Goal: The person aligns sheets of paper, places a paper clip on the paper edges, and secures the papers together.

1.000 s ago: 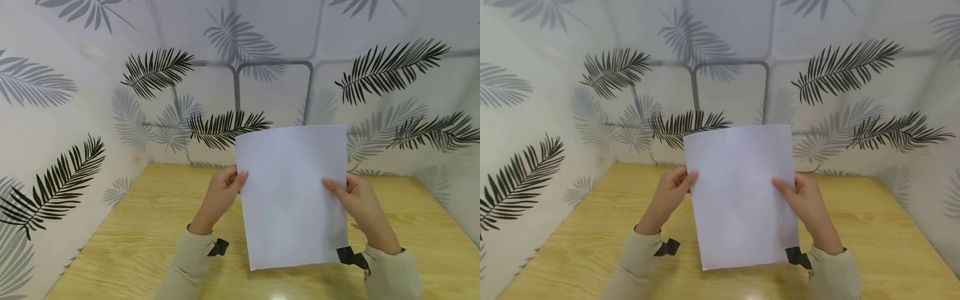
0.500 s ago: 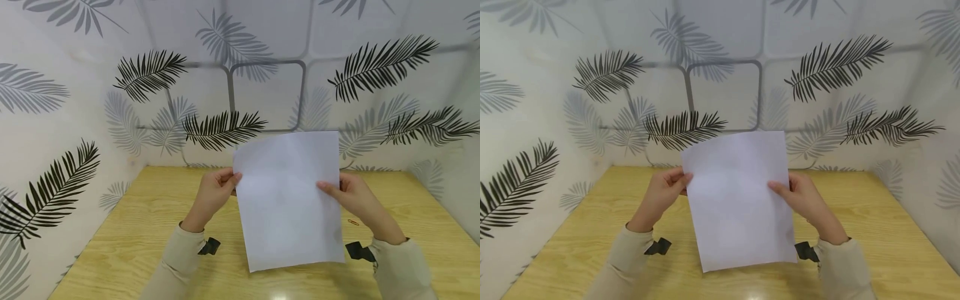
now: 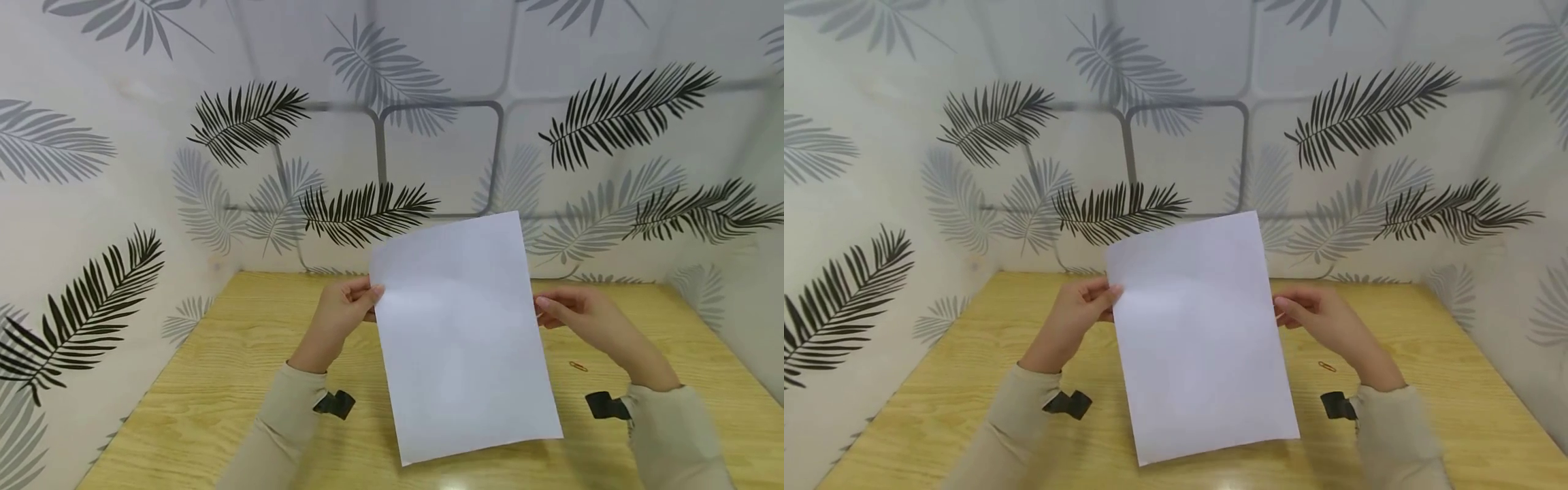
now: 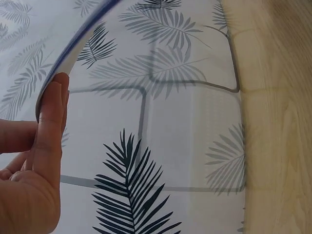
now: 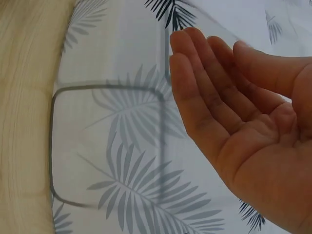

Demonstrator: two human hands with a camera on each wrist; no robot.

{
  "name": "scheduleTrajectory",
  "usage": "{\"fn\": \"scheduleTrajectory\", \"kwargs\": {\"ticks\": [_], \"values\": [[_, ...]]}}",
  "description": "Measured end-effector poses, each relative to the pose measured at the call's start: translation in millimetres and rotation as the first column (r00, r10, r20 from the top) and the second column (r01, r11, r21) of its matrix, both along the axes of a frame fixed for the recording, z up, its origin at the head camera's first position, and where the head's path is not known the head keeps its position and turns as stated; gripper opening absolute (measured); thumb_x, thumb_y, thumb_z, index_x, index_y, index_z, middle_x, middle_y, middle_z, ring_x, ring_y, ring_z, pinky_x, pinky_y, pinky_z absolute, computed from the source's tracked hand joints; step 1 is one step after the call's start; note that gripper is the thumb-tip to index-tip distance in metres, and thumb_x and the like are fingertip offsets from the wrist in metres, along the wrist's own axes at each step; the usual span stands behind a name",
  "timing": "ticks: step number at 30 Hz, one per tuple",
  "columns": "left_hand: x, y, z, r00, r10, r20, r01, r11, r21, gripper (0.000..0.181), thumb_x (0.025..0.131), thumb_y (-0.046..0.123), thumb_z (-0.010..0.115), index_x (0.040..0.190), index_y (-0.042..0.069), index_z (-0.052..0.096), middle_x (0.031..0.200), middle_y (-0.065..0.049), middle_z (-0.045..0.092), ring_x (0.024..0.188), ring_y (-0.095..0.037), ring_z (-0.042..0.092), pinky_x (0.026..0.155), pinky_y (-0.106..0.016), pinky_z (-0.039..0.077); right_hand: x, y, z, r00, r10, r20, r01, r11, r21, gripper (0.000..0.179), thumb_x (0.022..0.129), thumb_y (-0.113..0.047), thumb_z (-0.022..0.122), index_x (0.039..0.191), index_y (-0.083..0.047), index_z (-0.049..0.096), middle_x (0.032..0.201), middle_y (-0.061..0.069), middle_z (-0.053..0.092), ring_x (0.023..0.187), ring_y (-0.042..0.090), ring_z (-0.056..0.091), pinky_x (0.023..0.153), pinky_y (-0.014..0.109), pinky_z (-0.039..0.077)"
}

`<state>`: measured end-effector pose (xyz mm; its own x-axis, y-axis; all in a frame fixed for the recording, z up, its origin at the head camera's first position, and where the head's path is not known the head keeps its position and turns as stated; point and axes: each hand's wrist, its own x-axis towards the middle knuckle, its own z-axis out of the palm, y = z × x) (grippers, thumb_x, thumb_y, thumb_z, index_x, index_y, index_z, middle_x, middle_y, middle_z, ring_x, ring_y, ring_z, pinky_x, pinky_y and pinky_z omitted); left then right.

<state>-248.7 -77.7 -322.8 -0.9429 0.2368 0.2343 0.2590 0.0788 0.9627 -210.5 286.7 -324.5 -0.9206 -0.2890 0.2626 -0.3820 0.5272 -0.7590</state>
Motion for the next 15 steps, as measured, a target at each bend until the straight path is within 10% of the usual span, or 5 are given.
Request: {"fn": "scheduleTrajectory", "kwargs": {"ticks": [8, 15], "values": [[-6.3, -11.9, -9.7, 0.996, -0.063, 0.065, 0.061, 0.998, 0.025, 0.017, 0.097, 0.009, 0.057, 0.086, -0.004, 0.061, 0.067, 0.0, 0.048, 0.065, -0.014, 0.053, 0.069, -0.031, 0.054, -9.1, 24.6, -17.2, 0.988, -0.108, -0.114, 0.124, 0.981, 0.148, 0.022, 0.097, -0.008, 0.057, 0.108, 0.008, 0.067, 0.093, 0.016, 0.069, 0.077, 0.005, 0.062, 0.068, 0.024, 0.053], [-6.2, -14.3, -10.7, 0.991, -0.08, 0.105, 0.078, 0.997, 0.018, 0.022, 0.097, 0.008, 0.057, 0.105, -0.012, 0.063, 0.074, 0.0, 0.056, 0.069, -0.011, 0.056, 0.068, -0.027, 0.053, -15.1, 42.2, -30.6, 0.969, -0.243, 0.047, 0.213, 0.917, 0.338, 0.025, 0.095, -0.013, 0.061, 0.104, 0.008, 0.068, 0.089, 0.015, 0.068, 0.077, 0.025, 0.063, 0.064, 0.037, 0.052]]}}
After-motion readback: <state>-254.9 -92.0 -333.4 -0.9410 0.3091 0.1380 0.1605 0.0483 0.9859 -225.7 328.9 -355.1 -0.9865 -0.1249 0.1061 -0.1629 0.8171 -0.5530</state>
